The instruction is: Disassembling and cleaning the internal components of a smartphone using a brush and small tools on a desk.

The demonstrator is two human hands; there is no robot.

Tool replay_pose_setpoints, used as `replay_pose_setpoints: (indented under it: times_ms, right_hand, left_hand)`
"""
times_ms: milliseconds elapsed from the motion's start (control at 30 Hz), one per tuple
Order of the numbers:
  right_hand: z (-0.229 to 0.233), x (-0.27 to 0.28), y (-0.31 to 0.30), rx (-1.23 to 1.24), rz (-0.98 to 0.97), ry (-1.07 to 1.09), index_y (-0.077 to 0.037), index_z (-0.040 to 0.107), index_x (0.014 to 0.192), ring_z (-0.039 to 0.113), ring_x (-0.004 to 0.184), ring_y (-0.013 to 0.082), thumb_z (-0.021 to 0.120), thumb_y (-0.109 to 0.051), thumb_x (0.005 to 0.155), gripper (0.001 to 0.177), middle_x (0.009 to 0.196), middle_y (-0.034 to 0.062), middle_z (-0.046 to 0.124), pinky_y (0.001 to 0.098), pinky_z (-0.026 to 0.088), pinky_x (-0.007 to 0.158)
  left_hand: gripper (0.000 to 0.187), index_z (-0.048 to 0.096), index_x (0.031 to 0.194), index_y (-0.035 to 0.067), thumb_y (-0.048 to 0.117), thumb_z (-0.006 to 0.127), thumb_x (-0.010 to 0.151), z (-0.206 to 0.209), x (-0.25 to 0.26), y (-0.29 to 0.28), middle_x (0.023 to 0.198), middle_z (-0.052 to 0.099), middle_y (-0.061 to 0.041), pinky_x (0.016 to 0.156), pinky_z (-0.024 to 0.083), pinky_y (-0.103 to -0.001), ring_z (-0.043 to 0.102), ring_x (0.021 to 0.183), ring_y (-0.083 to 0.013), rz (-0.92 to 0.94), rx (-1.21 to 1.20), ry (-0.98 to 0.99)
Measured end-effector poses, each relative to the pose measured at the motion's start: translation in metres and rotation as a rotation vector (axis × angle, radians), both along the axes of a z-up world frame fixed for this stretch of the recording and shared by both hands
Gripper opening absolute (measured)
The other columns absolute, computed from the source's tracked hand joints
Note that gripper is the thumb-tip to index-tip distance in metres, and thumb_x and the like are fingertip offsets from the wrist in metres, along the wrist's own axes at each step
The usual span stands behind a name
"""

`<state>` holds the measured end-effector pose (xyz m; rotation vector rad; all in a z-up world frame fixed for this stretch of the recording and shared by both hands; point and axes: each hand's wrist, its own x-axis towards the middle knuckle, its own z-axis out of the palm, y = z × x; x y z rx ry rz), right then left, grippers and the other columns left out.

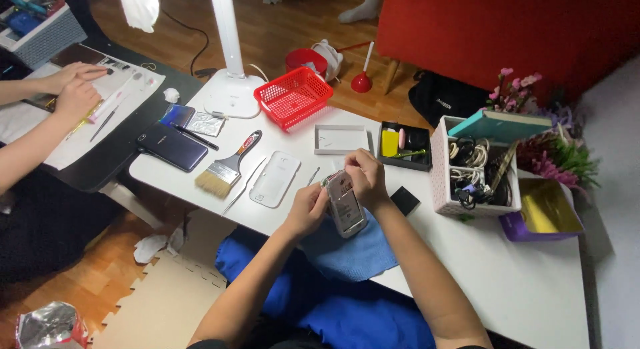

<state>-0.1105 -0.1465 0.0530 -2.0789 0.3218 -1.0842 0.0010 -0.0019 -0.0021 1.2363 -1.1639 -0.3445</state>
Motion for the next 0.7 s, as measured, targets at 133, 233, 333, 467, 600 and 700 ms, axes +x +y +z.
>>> replay_pose_setpoints:
  times_ms: [133,233,333,467,600,700]
  right_hand:
    - [0.002,0.004,0.012,0.072,-0.078,-0.012,-0.015,0.05,0.067,0.047,0.058,0.0181,0.051,-0.021,0.087,0.02,0.057,0.001,0.043,0.0312,0.044,0.062]
    - [-0.012,0.01,0.006,-0.007,-0.154,0.021,-0.013,0.051,0.067,0.051,0.056,0.0212,0.052,-0.023,0.093,0.028,0.056,0.0055,0.046,0.0316,0.044,0.057]
    - [-0.016,0.011,0.005,-0.156,-0.247,0.098,-0.013,0.054,0.068,0.056,0.055,0.0289,0.053,-0.025,0.095,0.03,0.055,0.0087,0.05,0.0358,0.046,0.053]
    - [-0.014,0.003,0.011,-0.132,-0.343,0.237,-0.012,0.05,0.065,0.056,0.058,0.0328,0.053,-0.026,0.086,0.025,0.056,0.011,0.048,0.0396,0.047,0.055]
    - [-0.004,0.0,0.017,-0.05,-0.418,0.378,-0.012,0.049,0.063,0.058,0.059,0.0334,0.052,-0.029,0.079,0.023,0.058,0.01,0.049,0.0407,0.049,0.059]
    - [-0.001,-0.001,0.018,-0.037,-0.443,0.388,-0.012,0.047,0.062,0.058,0.06,0.0348,0.052,-0.031,0.077,0.024,0.057,0.0105,0.049,0.0419,0.05,0.059]
  left_hand:
    - [0.034,0.061,0.074,0.001,0.012,0.049,0.104,0.005,-0.003,0.002,0.057,0.059,-0.018,0.052,0.046,-0.037,0.053,0.05,-0.0262,-0.049,0.01,-0.065]
    - [0.032,0.063,0.075,0.003,0.011,0.051,0.103,0.0,-0.001,0.001,0.057,0.06,-0.014,0.054,0.046,-0.033,0.053,0.051,-0.0241,-0.027,0.005,-0.068]
    - [0.031,0.064,0.076,0.004,0.011,0.051,0.103,-0.005,-0.003,0.002,0.057,0.061,-0.013,0.054,0.046,-0.032,0.053,0.052,-0.0219,-0.018,0.022,-0.075]
    - [0.027,0.065,0.08,0.002,0.01,0.052,0.103,-0.01,-0.003,0.001,0.059,0.06,-0.014,0.056,0.047,-0.033,0.052,0.055,-0.0205,-0.053,0.012,-0.059]
    - [0.026,0.068,0.084,0.001,0.012,0.053,0.103,-0.006,-0.006,0.002,0.062,0.062,-0.014,0.058,0.049,-0.034,0.053,0.058,-0.0189,-0.068,0.018,-0.049]
    - [0.025,0.068,0.085,0.001,0.012,0.055,0.102,-0.009,-0.005,0.001,0.063,0.062,-0.014,0.059,0.049,-0.036,0.052,0.059,-0.0181,-0.077,0.014,-0.035]
